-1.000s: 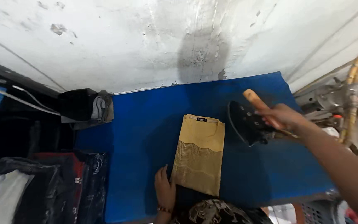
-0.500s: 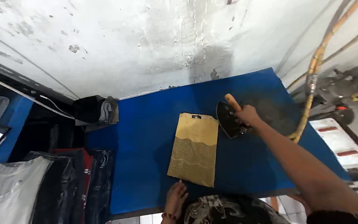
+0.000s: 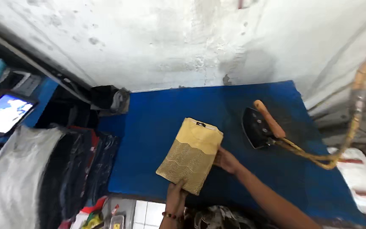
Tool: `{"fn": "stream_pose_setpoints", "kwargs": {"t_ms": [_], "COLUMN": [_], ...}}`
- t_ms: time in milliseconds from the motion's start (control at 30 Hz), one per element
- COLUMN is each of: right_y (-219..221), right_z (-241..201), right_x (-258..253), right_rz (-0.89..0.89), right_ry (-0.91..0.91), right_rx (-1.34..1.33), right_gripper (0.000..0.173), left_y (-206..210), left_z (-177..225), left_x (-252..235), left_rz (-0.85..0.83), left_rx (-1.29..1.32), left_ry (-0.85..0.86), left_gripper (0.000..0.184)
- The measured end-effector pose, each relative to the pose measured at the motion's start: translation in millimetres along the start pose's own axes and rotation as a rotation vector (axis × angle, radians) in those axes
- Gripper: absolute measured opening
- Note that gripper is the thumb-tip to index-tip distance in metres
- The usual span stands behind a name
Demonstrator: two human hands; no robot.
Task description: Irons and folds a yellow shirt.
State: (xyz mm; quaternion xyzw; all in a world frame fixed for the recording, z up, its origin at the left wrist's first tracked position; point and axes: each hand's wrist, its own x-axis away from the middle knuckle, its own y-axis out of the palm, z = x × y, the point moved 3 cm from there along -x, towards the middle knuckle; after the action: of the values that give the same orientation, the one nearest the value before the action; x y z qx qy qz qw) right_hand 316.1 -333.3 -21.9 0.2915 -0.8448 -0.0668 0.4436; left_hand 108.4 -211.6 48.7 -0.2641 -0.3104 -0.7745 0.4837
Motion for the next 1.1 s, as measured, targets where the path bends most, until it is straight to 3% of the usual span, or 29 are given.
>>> {"fn": "stream_pose_setpoints", "kwargs": {"t_ms": [67,167,233,367,500,633,733,800,867,900,967,1100], "right_y": [3,20,61,196,355,496,566,582,574,565,534,434], "right_z": [-17,-48,-75,-126,-162,-161,-126,-95,-77,-75,-69,-20], "right_x": [-17,-33,-24,17,69,80,55,30,11,3,-5,-2], "right_rz": [0.083,0.089,0.011,-0.277,-0.582,-0.785,-0.792,-0.694,-0.568,-0.498,-0.35,-0.154], "right_ry": [-0.088,-0.094,-0.114,-0.298,-0.593,-0.703,-0.66,-0.638,-0.718,-0.775,-0.872,-0.943], "right_rx": [-0.087,0.234,0.454,0.633,0.644,0.537,0.532,0.67,0.808,0.82,0.752,0.768], "right_gripper": [0.039,0.024,0.02,0.014,0.018,0.028,0.026,0.029,0.036,0.04,0.041,0.05], "left_y": [-19,-58,-83,-138,-210,-287,-338,-373,-403,-410,-393,-300], "left_z": [11,34,53,115,200,278,304,298,292,296,326,418], "left_x": [14,34,46,90,134,151,139,124,107,97,75,10], "left_rz": [-0.023,-0.055,-0.084,-0.105,-0.022,0.098,0.184,0.419,0.739,0.842,0.869,0.676], "left_rx": [0.067,0.154,0.201,0.242,0.243,0.268,0.27,-0.007,-0.459,-0.619,-0.821,-1.186], "left_ry": [0.031,0.092,0.153,0.349,0.701,0.967,0.942,0.808,0.691,0.732,0.851,1.01], "left_gripper": [0.023,0.02,0.021,0.025,0.031,0.039,0.039,0.05,0.081,0.091,0.09,0.07]}}
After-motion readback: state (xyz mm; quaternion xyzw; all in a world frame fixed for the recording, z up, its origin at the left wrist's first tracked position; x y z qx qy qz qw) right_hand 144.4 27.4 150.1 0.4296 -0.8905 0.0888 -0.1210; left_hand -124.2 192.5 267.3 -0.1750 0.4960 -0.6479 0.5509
